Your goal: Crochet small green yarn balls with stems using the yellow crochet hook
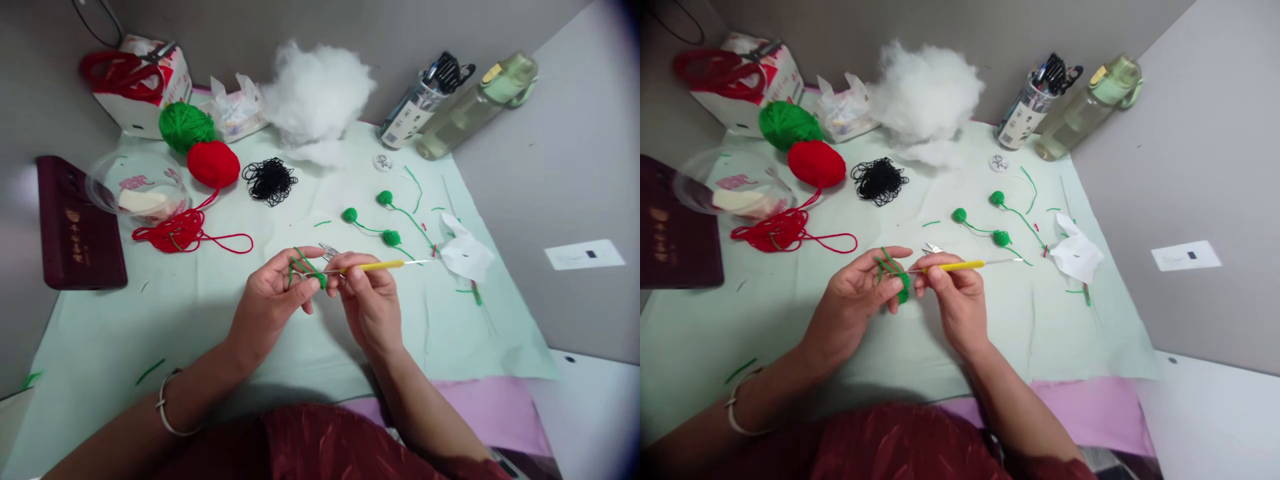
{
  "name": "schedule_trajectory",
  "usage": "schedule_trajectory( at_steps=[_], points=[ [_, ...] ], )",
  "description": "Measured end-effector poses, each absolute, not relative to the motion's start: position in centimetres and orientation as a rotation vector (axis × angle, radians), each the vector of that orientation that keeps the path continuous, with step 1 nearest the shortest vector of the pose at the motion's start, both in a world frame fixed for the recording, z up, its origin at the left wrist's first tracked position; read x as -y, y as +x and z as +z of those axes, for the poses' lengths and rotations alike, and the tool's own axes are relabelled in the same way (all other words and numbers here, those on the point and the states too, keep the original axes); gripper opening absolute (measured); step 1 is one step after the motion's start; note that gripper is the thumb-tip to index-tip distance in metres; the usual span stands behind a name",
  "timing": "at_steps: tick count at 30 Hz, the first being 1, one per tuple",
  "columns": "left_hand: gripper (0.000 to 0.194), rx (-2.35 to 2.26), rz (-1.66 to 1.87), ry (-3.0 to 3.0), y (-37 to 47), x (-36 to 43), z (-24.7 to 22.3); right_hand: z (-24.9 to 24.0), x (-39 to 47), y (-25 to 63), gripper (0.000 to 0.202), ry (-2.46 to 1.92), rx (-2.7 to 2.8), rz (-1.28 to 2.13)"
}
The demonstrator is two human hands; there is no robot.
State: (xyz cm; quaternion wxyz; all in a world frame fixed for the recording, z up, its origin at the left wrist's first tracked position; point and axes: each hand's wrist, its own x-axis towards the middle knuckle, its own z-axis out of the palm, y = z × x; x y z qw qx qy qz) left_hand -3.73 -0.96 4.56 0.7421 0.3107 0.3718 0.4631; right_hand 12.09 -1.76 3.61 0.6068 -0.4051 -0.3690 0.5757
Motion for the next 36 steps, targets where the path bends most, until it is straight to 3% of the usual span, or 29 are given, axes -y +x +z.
schedule_trajectory(
  at_steps=[13, 22, 30, 36],
  points=[
    [0.027, -0.794, 0.968, 0.675, -3.8, 0.9, 4.5, 3.5, 1.8, 12.0, 0.015, -1.003, 0.828, 1.297],
    [0.049, -0.831, 0.869, 0.599, -4.4, 0.7, 4.6, 3.8, 1.6, 12.4, 0.019, -1.007, 0.827, 1.294],
    [0.045, -0.758, 0.851, 0.543, -4.5, 0.5, 4.4, 3.9, 1.4, 13.3, 0.018, -0.987, 0.850, 1.291],
    [0.059, -0.794, 0.833, 0.559, -4.6, 0.7, 4.5, 4.0, 1.6, 13.1, 0.016, -0.948, 0.923, 1.242]
  ],
)
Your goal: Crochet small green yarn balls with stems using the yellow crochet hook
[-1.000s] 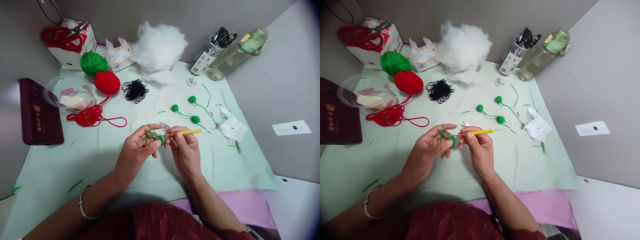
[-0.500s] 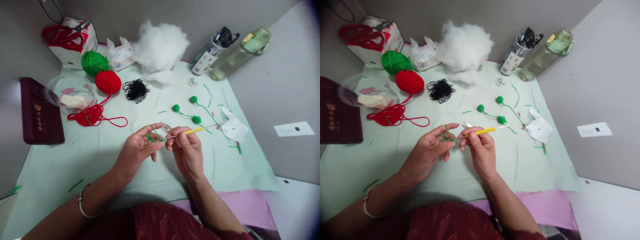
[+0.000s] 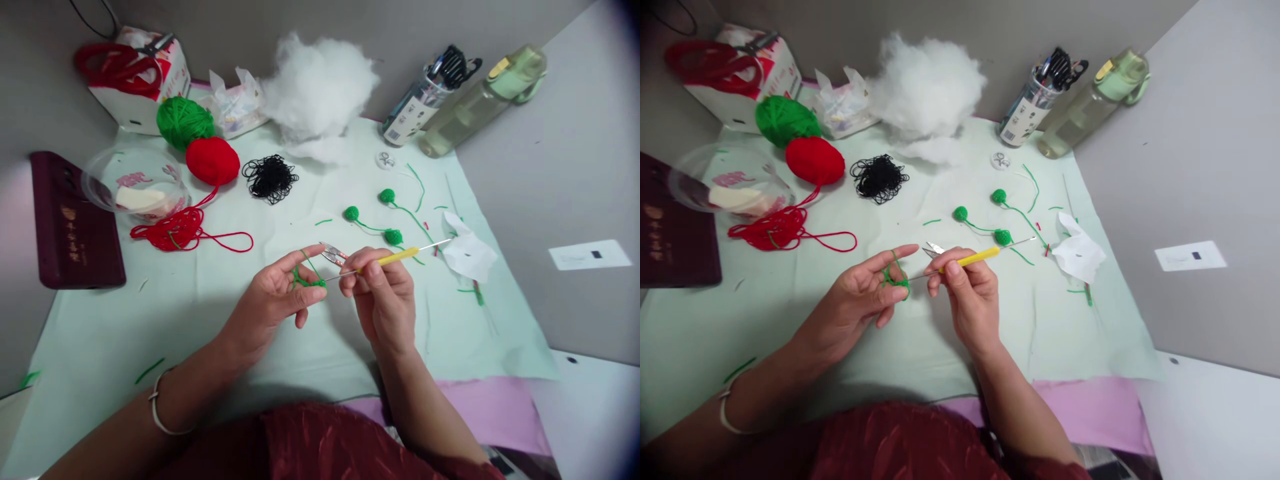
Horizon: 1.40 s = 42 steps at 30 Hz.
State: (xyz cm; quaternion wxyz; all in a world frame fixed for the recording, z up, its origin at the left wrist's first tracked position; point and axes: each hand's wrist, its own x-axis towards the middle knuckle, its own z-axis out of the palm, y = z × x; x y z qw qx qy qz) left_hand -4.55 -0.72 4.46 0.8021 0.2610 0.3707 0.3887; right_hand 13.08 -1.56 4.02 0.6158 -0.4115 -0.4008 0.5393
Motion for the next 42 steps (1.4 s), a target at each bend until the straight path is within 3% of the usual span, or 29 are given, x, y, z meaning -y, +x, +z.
schedule_trajectory(
  at_steps=[4, 10, 18, 42],
  points=[
    [0.057, -0.740, 0.786, 0.535, -4.87, 0.55, 4.61, 3.99, 1.58, 13.21, 0.016, -0.961, 0.926, 1.248],
    [0.036, -0.616, 0.732, 0.592, -5.03, 0.32, 4.54, 4.05, 1.58, 13.51, 0.021, -0.996, 0.850, 1.298],
    [0.039, -0.837, 0.861, 0.740, -4.56, 0.92, 3.78, 3.80, 1.95, 12.55, 0.015, -0.904, 0.946, 1.314],
    [0.030, -0.868, 0.872, 0.736, -4.83, 0.88, 4.22, 3.94, 1.58, 13.04, 0.019, -1.020, 0.878, 1.224]
  ],
)
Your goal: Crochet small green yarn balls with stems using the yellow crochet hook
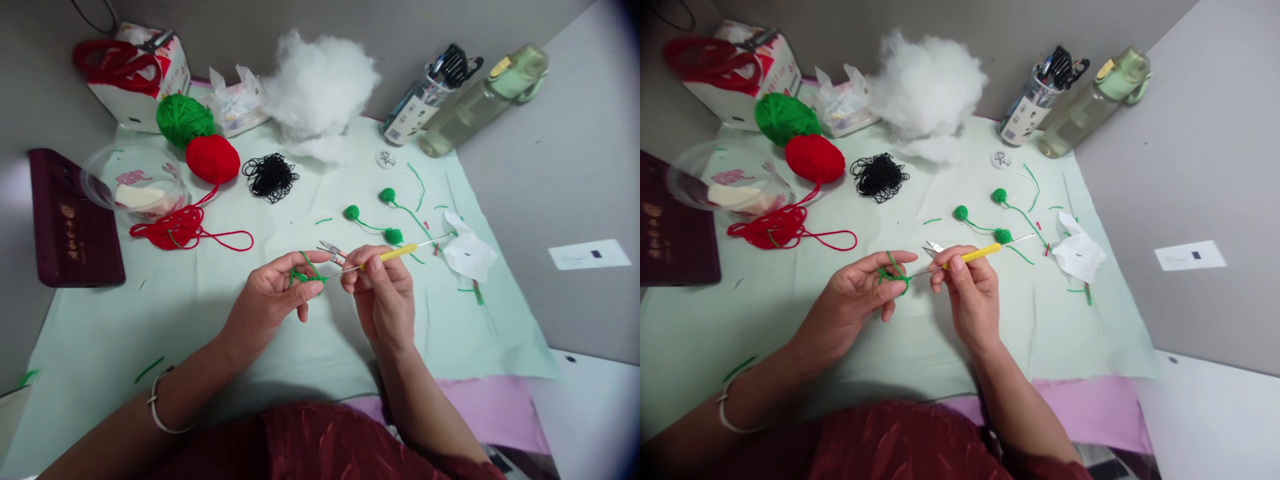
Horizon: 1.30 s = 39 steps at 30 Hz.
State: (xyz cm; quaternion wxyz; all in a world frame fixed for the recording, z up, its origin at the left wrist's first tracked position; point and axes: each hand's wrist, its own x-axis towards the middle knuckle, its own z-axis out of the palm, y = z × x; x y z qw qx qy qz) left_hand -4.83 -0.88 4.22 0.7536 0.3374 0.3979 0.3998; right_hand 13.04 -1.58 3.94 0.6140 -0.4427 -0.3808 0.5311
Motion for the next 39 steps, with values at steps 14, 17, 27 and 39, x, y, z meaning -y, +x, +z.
schedule_trajectory(
  at_steps=[14, 17, 27, 39],
  points=[
    [0.028, -0.897, 0.893, 0.777, -4.76, 0.91, 3.78, 3.76, 1.64, 13.15, 0.021, -1.054, 0.901, 1.238],
    [0.028, -0.891, 0.894, 0.774, -4.74, 0.92, 3.77, 3.75, 1.59, 13.13, 0.021, -1.037, 0.894, 1.246],
    [0.030, -0.882, 0.898, 0.773, -4.57, 0.98, 4.03, 3.85, 1.73, 12.80, 0.021, -1.010, 0.861, 1.345],
    [0.037, -0.838, 0.916, 0.657, -4.40, 0.97, 3.79, 3.19, 2.14, 12.17, 0.010, -0.942, 0.891, 1.255]
  ],
)
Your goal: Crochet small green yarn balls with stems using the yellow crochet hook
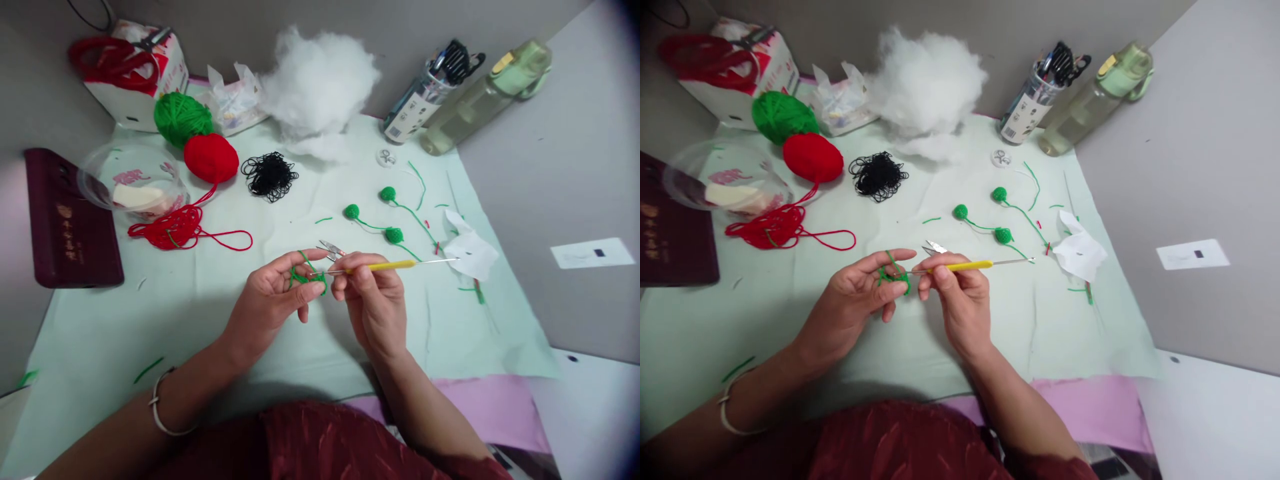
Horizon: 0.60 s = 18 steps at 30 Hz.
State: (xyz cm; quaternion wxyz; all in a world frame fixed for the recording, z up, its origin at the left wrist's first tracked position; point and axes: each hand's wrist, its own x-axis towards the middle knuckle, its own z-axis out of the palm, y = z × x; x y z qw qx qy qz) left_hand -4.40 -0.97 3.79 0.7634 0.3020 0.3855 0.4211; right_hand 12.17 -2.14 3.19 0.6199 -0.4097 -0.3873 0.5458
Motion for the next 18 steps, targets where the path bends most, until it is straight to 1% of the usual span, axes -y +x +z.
schedule_trajectory(
  at_steps=[3, 8, 10, 15, 18],
  points=[
    [0.040, -0.835, 0.927, 0.641, -4.31, 1.23, 3.58, 2.85, 2.30, 12.32, 0.010, -0.974, 0.951, 1.204],
    [0.036, -0.806, 0.898, 0.626, -4.09, 1.63, 3.43, 2.36, 2.36, 12.55, 0.012, -0.987, 1.102, 1.084],
    [0.037, -0.802, 0.914, 0.595, -4.04, 1.56, 3.48, 2.40, 2.18, 12.58, 0.011, -0.971, 1.077, 1.125],
    [0.033, -0.808, 0.938, 0.599, -4.14, 1.29, 3.51, 2.71, 1.67, 12.58, 0.010, -0.906, 0.975, 1.261],
    [0.035, -0.808, 0.960, 0.612, -4.28, 1.25, 3.60, 2.66, 1.61, 12.71, 0.009, -0.886, 1.027, 1.289]
  ],
)
